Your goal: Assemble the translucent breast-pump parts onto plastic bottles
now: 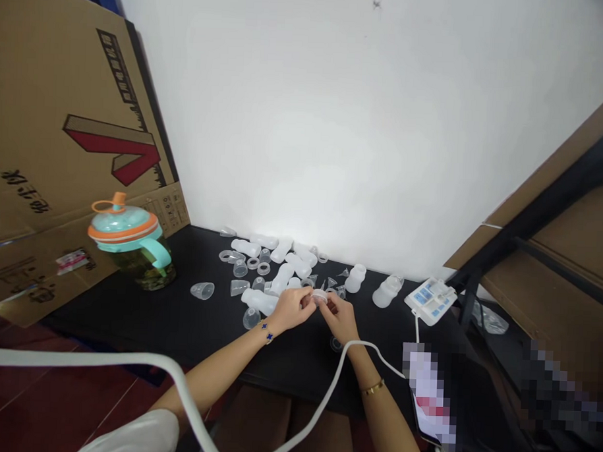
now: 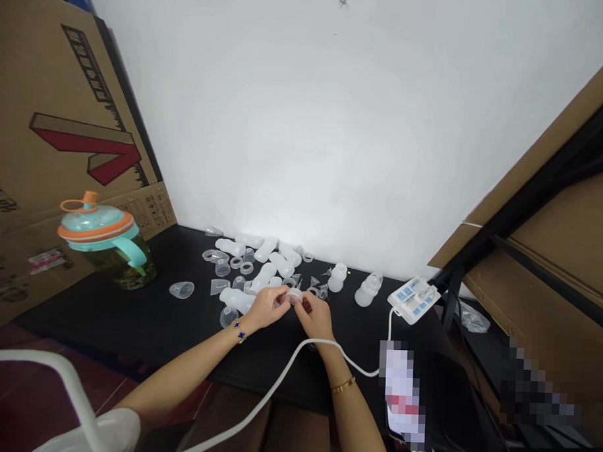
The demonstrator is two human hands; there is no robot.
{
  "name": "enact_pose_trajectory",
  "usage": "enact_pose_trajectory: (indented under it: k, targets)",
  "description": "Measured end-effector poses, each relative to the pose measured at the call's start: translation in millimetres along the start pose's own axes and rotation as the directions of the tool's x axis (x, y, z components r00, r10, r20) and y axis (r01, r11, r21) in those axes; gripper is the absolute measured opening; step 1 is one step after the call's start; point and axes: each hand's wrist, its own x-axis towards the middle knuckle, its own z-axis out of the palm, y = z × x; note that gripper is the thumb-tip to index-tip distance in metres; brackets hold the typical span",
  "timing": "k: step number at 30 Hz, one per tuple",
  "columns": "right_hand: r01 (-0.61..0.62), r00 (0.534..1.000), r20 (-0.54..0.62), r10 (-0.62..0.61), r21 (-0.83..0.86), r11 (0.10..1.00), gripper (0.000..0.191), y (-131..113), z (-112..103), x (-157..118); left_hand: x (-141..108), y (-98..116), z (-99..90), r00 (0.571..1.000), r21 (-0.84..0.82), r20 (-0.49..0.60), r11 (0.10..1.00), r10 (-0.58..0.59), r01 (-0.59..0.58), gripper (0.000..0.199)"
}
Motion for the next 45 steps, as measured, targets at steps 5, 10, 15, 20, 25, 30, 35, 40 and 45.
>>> enact_pose_trajectory:
  k: [5, 10, 15, 20, 25, 30, 35, 40, 45]
  targets:
    - [0.039, 0.999, 0.018, -0.038, -0.041, 0.998, 0.031, 0.2, 1.9, -1.5, 1.6, -4.2, 0.7, 1.000, -0.025, 0.002, 0.999, -0.022, 0.022, 0.028]
    - [0.029, 0.999, 0.028, -0.029, -0.024, 0.999, 0.033, -0.1, 1.3, -1.3, 2.2, -4.1, 0.0, 1.000, -0.039, 0.007, 0.999, -0.030, 0.030, 0.030]
    - [0.013, 1.000, 0.026, -0.013, 0.001, 1.000, 0.033, -0.2, 0.3, -0.9, 1.7, -3.8, 1.4, 1.000, -0.008, 0.010, 1.000, -0.026, 0.026, 0.030]
    - [-0.043, 0.999, 0.005, 0.043, 0.091, 0.995, 0.034, 0.2, -0.9, -0.5, 0.9, 0.8, -1.1, 1.000, -0.011, 0.022, 1.000, -0.012, 0.013, 0.027]
    - [-0.045, 0.999, -0.004, 0.046, 0.125, 0.991, 0.034, 2.7, -0.1, 0.3, 0.6, 5.4, -4.0, 0.999, -0.078, 0.054, 0.997, 0.000, 0.004, 0.017]
    - [-0.035, 0.999, 0.028, 0.032, 0.099, 0.994, 0.030, 6.4, 2.2, -0.1, 1.0, 5.2, -2.9, 1.000, -0.055, 0.017, 0.998, -0.027, 0.027, 0.016]
    - [-0.015, 0.999, 0.044, 0.012, 0.072, 0.997, 0.026, 8.8, 1.5, -0.4, 1.0, 4.7, -1.7, 0.999, -0.042, 0.010, 0.998, -0.048, 0.049, 0.012]
    - [-0.012, 0.999, 0.050, 0.010, 0.044, 0.999, 0.023, 11.4, 1.7, -0.1, -0.3, 3.8, 0.7, 0.999, 0.005, -0.003, 0.999, -0.043, 0.043, 0.012]
    - [-0.007, 0.999, 0.037, 0.006, 0.012, 1.000, 0.025, 12.0, 2.4, 0.2, -0.2, 4.2, 1.4, 0.999, 0.046, 0.002, 0.998, -0.047, 0.047, 0.014]
